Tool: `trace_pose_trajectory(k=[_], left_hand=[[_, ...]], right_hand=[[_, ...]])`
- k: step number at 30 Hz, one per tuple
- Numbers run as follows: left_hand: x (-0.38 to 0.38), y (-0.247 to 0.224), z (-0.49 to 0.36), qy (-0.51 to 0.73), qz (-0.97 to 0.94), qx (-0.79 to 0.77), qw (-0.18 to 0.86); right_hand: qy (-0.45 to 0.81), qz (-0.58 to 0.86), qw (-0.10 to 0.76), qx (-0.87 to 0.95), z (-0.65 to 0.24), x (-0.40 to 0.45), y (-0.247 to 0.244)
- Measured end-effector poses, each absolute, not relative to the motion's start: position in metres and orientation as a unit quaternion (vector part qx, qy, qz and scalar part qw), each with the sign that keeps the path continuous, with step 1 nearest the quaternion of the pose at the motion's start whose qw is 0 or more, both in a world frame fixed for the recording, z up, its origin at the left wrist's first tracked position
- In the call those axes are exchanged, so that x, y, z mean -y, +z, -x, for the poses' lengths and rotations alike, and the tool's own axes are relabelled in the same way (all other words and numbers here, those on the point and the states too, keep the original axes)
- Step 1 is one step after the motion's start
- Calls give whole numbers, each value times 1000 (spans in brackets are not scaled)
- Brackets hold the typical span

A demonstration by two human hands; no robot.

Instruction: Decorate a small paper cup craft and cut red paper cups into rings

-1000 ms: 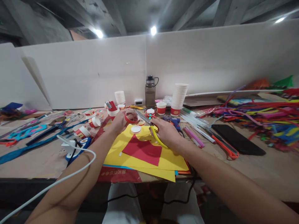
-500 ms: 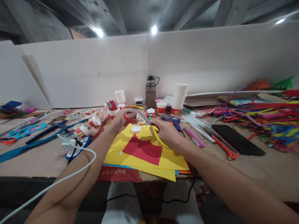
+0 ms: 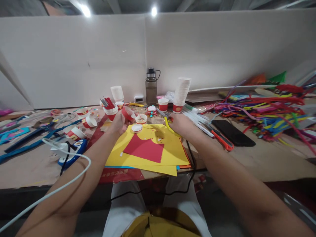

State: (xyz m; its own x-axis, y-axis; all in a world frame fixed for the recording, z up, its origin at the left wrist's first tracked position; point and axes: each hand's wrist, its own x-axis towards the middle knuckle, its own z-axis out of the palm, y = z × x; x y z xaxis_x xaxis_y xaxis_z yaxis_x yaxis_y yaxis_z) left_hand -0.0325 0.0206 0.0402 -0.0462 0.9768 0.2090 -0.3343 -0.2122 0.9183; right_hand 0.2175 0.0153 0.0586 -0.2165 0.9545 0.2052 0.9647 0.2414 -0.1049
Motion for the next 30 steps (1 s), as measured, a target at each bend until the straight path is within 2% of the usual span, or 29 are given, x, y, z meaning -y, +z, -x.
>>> trace_pose_trajectory(k=[8, 12, 16, 19, 25, 30], left_hand=[[-15, 50, 34, 652, -396, -344, 547], [-17, 49, 34, 657, -390, -330, 554], [-19, 44, 34, 665, -392, -330, 544], [-19, 41, 32, 662, -401, -340, 534], [-18, 38, 25, 647, -421, -401, 494], [-17, 41, 24, 652, -429, -448, 435]], right_hand=[[-33, 628, -8, 778, -215, -4, 57], [-47, 603, -24, 796, -212, -5, 56], [-90, 570, 34, 816, -197, -3, 53], [-43, 502, 102, 858, -178, -4, 45], [25, 477, 90, 874, -151, -19, 28], [26, 507, 150, 848, -175, -24, 54]])
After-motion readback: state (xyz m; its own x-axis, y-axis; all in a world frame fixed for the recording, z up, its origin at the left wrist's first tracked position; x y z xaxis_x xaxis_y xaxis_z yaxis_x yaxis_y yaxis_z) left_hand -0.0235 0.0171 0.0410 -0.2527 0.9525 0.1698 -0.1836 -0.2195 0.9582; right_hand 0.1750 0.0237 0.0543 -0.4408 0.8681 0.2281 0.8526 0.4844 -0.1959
